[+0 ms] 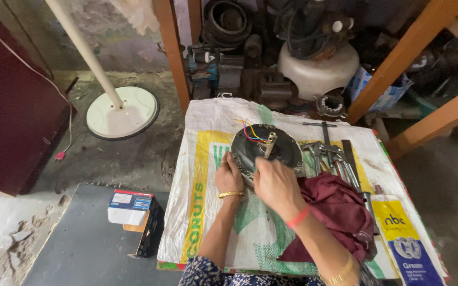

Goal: The person wipes a circular electrical component with a maroon cloth, then uses a screwdriver to scrape residue from the component's surface. The person continues to wipe and scrape the component repeatedly.

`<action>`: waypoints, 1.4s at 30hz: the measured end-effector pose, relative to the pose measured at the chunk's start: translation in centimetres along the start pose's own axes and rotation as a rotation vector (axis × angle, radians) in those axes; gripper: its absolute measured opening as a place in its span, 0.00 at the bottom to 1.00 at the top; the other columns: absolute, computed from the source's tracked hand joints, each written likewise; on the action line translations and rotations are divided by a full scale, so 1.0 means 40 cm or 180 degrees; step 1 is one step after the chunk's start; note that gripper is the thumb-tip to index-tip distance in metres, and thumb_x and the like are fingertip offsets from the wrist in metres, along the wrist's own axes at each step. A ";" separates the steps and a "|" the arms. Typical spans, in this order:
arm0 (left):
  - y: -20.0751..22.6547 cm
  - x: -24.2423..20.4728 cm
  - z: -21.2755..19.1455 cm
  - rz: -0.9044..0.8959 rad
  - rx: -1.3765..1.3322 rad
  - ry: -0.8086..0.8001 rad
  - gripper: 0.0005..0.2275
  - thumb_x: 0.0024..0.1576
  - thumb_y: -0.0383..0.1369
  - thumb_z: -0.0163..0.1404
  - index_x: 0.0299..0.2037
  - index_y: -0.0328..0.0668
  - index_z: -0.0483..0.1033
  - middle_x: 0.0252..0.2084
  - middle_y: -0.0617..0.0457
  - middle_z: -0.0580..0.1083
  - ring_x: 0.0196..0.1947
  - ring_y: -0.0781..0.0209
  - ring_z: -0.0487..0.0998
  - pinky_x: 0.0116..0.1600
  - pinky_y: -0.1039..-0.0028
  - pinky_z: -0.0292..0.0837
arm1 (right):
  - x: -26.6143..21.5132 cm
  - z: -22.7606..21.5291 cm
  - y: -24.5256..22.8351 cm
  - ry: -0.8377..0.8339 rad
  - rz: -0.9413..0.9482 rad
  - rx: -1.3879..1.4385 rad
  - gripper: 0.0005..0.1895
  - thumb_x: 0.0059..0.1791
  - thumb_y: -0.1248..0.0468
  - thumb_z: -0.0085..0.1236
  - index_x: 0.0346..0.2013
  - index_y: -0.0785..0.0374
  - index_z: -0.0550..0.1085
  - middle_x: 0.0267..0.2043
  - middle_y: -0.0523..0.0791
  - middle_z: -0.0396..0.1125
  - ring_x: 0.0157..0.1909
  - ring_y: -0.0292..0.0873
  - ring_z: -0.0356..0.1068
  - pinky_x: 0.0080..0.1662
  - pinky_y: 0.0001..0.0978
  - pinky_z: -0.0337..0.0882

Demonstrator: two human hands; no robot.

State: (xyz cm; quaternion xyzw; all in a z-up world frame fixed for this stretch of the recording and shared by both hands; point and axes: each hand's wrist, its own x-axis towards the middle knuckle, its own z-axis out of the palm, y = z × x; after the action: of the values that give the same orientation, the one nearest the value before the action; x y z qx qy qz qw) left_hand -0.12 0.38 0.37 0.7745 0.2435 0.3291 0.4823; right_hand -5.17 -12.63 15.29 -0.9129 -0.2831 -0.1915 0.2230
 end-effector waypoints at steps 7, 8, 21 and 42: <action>-0.013 -0.008 0.028 -0.1246 0.0365 -0.0565 0.25 0.67 0.51 0.38 0.44 0.34 0.80 0.42 0.31 0.78 0.46 0.29 0.77 0.51 0.48 0.70 | -0.109 -0.078 -0.026 -0.0290 0.0369 0.0198 0.05 0.46 0.65 0.58 0.33 0.64 0.74 0.27 0.55 0.72 0.32 0.62 0.73 0.34 0.54 0.71; -0.017 -0.022 0.037 -0.1172 0.0206 -0.0421 0.26 0.66 0.51 0.39 0.42 0.33 0.80 0.39 0.32 0.78 0.43 0.31 0.78 0.47 0.48 0.71 | -0.091 -0.083 -0.018 -0.0231 0.0314 0.0235 0.05 0.46 0.64 0.59 0.34 0.63 0.75 0.28 0.55 0.73 0.33 0.61 0.74 0.35 0.53 0.71; 0.047 -0.173 -0.081 -0.0280 -0.0199 -0.0341 0.24 0.69 0.50 0.37 0.35 0.36 0.75 0.19 0.45 0.74 0.23 0.44 0.76 0.31 0.55 0.66 | -0.122 -0.242 0.065 -0.0696 0.0293 -0.0001 0.11 0.47 0.55 0.62 0.36 0.58 0.81 0.32 0.52 0.76 0.34 0.57 0.76 0.37 0.48 0.73; -0.042 0.091 0.008 0.0312 -0.0165 -0.0704 0.23 0.65 0.51 0.39 0.46 0.42 0.82 0.36 0.32 0.77 0.40 0.34 0.80 0.44 0.55 0.72 | -0.132 -0.173 0.103 -0.0437 -0.0342 0.0197 0.09 0.47 0.59 0.60 0.35 0.61 0.78 0.26 0.53 0.72 0.28 0.58 0.73 0.30 0.51 0.70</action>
State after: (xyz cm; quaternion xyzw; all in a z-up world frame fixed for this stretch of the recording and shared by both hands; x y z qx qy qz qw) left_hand 2.44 3.41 -0.24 0.8043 0.1421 0.2709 0.5094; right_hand -8.27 -21.53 17.28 -0.9000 -0.3521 -0.1314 0.2207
